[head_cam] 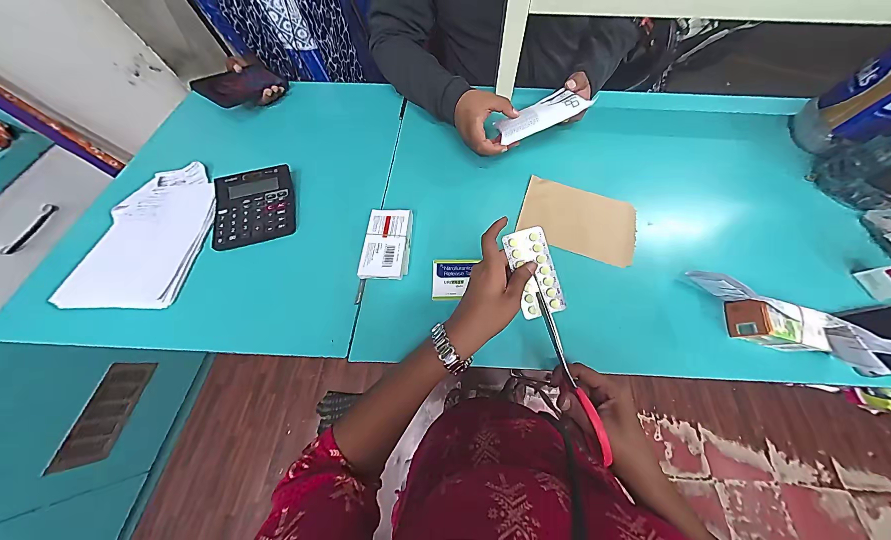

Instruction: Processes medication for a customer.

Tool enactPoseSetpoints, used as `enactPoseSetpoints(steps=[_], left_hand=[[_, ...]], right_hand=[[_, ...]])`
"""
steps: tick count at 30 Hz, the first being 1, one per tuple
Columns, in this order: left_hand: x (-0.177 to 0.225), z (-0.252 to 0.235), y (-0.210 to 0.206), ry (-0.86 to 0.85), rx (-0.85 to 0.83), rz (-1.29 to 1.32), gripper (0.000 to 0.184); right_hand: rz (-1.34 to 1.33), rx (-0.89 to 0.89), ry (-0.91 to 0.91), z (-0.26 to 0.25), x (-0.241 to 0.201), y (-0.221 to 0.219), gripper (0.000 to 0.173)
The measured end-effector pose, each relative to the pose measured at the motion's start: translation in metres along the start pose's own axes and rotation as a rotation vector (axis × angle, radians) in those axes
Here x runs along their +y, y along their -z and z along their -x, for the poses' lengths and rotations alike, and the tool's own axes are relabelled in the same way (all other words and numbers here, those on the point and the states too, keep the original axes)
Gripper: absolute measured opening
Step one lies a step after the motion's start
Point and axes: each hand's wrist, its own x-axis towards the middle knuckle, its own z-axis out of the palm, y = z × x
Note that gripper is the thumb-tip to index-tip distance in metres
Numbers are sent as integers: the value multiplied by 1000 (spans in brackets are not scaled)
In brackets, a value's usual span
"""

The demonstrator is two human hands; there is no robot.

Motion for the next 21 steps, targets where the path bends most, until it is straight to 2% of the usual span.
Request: enactPoseSetpoints(steps=[3,6,9,12,15,21], left_hand=[[-2,-1,-2,10,10,53,61],[-7,-6,2,-33,15,35,54],[-8,-19,22,-129,40,-166,58],[7,-28,37,-190,-100,-381,53],[17,-36,32,-314,-219,-482,42],[15,-37,16,-390,-228,-514,37]], right_hand=[[-19,-5,-4,-1,0,0,24],[-51,-113,-57,1,0,10,27],[-13,-191,-106,11,-5,34,50],[112,-144,-138,13,-10,55,57],[201,-155,-183,3,-15,61,62],[102,-162,-205,-4,-23,50,55]])
